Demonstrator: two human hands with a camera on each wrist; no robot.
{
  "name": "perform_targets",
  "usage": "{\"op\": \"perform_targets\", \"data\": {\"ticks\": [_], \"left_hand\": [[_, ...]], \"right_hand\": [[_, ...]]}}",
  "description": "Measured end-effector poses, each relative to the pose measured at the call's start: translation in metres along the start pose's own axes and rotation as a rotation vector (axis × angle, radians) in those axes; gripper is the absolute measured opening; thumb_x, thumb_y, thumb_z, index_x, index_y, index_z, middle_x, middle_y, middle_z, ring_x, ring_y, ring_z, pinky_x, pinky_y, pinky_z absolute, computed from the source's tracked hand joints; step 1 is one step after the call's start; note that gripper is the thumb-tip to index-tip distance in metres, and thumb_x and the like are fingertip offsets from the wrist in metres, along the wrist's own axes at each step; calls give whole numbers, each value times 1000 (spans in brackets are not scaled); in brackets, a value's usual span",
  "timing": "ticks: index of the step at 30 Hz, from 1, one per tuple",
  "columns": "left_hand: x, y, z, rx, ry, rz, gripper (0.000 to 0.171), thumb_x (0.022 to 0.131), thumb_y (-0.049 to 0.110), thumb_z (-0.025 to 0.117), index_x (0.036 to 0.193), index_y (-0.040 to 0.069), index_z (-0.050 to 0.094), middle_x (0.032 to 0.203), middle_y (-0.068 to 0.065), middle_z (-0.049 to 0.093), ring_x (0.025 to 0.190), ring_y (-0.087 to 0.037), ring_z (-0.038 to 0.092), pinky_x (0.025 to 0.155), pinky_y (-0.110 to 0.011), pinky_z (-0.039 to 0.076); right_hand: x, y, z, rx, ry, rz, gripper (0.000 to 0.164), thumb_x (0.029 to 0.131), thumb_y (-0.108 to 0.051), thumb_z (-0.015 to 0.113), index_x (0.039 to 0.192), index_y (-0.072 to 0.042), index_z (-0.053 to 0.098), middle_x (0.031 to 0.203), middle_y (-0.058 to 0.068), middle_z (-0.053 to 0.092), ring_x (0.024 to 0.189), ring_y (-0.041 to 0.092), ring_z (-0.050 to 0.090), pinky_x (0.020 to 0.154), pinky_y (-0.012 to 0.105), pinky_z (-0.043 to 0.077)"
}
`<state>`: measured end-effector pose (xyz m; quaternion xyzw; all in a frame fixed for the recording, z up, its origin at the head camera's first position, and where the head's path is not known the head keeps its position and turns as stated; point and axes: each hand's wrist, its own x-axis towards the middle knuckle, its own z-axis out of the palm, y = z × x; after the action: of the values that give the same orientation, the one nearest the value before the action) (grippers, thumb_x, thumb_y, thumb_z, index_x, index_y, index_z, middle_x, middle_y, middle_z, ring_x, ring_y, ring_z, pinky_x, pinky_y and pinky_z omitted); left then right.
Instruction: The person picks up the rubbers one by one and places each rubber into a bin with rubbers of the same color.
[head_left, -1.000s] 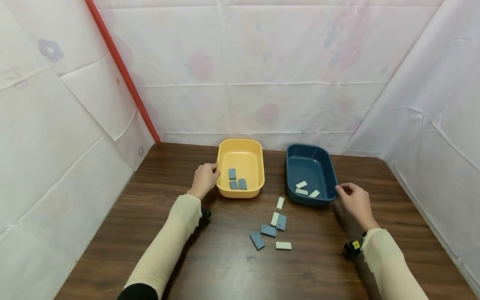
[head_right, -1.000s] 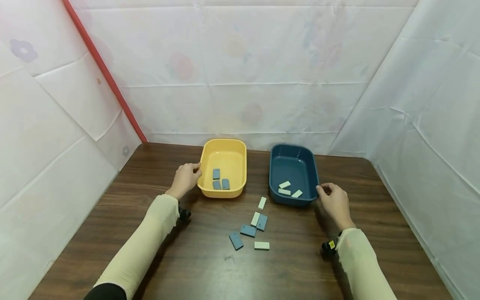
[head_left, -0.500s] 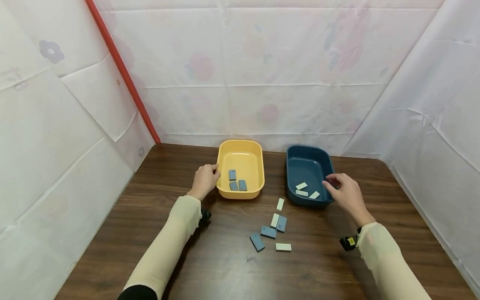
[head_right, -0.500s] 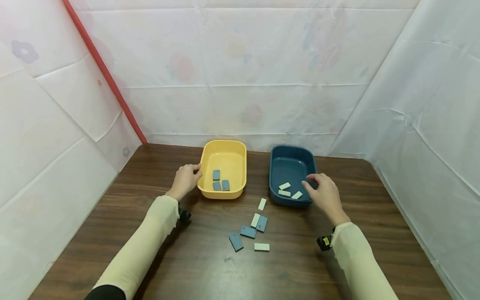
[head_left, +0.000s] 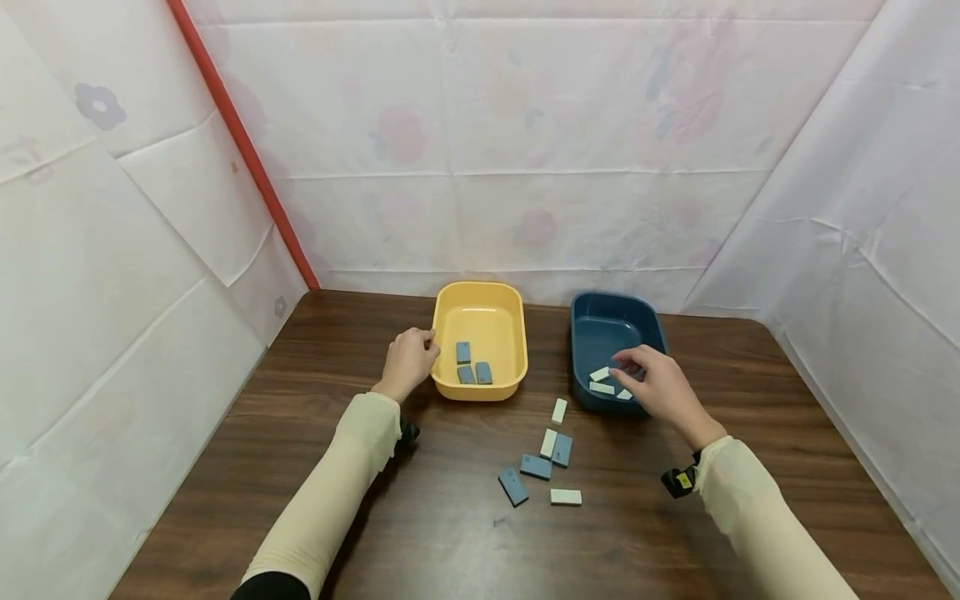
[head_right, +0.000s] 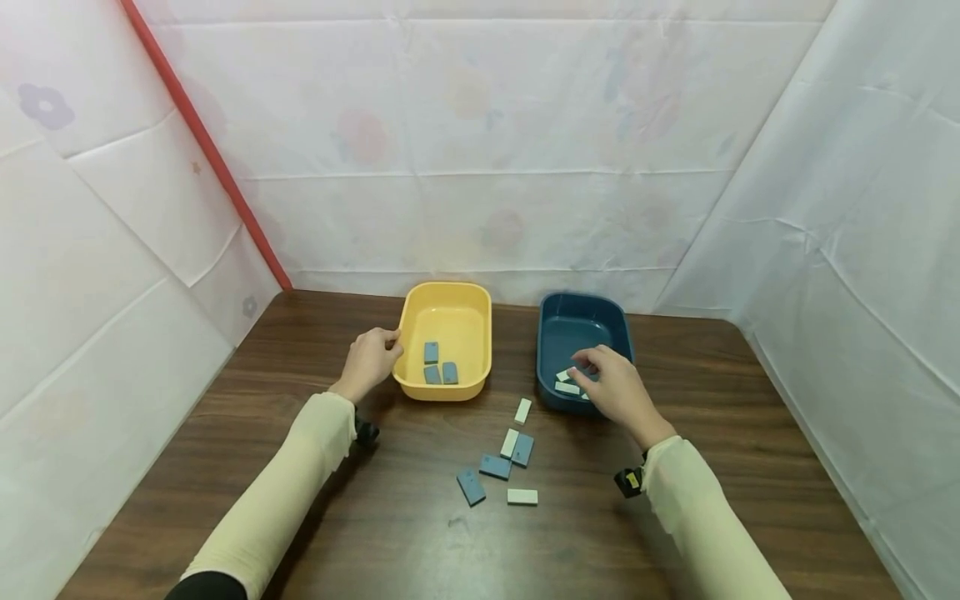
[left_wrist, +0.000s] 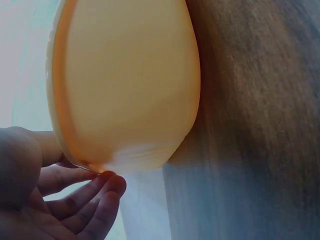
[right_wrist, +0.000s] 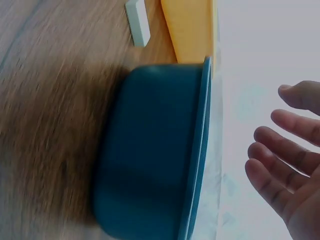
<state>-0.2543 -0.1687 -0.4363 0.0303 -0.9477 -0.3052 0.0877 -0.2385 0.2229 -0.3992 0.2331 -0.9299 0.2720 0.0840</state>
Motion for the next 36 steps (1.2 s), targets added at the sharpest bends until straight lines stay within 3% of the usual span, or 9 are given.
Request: {"op": "perform_targets", "data": {"ticks": [4, 9, 16, 19, 24, 29, 36], "left_hand": [[0, -1, 0, -13, -7, 5, 37, 94, 10, 55, 129, 0, 62, 125, -18, 66, 57, -16, 53, 54, -23, 42], [0, -1, 0, -14, -3, 20, 37, 94, 11, 54, 128, -1, 62, 126, -17, 65, 57, -17, 53, 54, -24, 42], [-1, -4, 2, -9, 35, 19, 35, 94, 12, 57, 126, 1, 64, 124, -17, 66, 85, -25, 65, 71, -35, 52], [-1, -4, 2, -17, 40, 23, 34, 94, 11, 57, 126, 1, 65, 125, -18, 66, 87, -27, 66, 71, -37, 53], [-1, -4, 2, -16, 33, 30, 35, 94, 11, 57, 127, 0, 64, 124, -19, 66, 75, -23, 63, 63, -31, 49], [-1, -4, 2, -42, 2, 29, 37, 96, 11, 55, 131, 0, 61, 124, -19, 66, 57, -17, 51, 53, -25, 41], [0, -4, 5, -44, -6, 36, 37, 96, 11, 54, 132, 1, 60, 122, -20, 66, 54, -15, 46, 51, -24, 38]], "right_hand": [[1, -9, 5, -5, -22, -34, 23, 92, -17, 67, 109, -2, 70, 99, 10, 68, 87, 23, 63, 74, 38, 53], [3, -20, 10, -4, -70, -61, 25, 92, -19, 67, 111, -2, 69, 102, 11, 67, 89, 25, 63, 75, 39, 53], [3, -29, 19, 7, -119, -68, 26, 92, -22, 68, 112, -6, 70, 104, 9, 67, 93, 26, 62, 75, 37, 51], [2, -34, 24, -4, -126, -98, 25, 91, -22, 69, 111, -8, 70, 104, 8, 68, 93, 25, 63, 74, 38, 51], [-1, -41, 37, -18, -189, -154, 22, 90, -21, 70, 108, -8, 71, 102, 8, 68, 89, 23, 62, 75, 37, 51], [-6, -45, 51, -47, -289, -194, 23, 89, -21, 71, 108, -7, 71, 98, 7, 67, 83, 21, 61, 70, 30, 49], [-13, -48, 68, -132, -381, -253, 15, 89, -25, 71, 100, -15, 74, 93, 2, 63, 80, 14, 55, 70, 30, 47]]}}
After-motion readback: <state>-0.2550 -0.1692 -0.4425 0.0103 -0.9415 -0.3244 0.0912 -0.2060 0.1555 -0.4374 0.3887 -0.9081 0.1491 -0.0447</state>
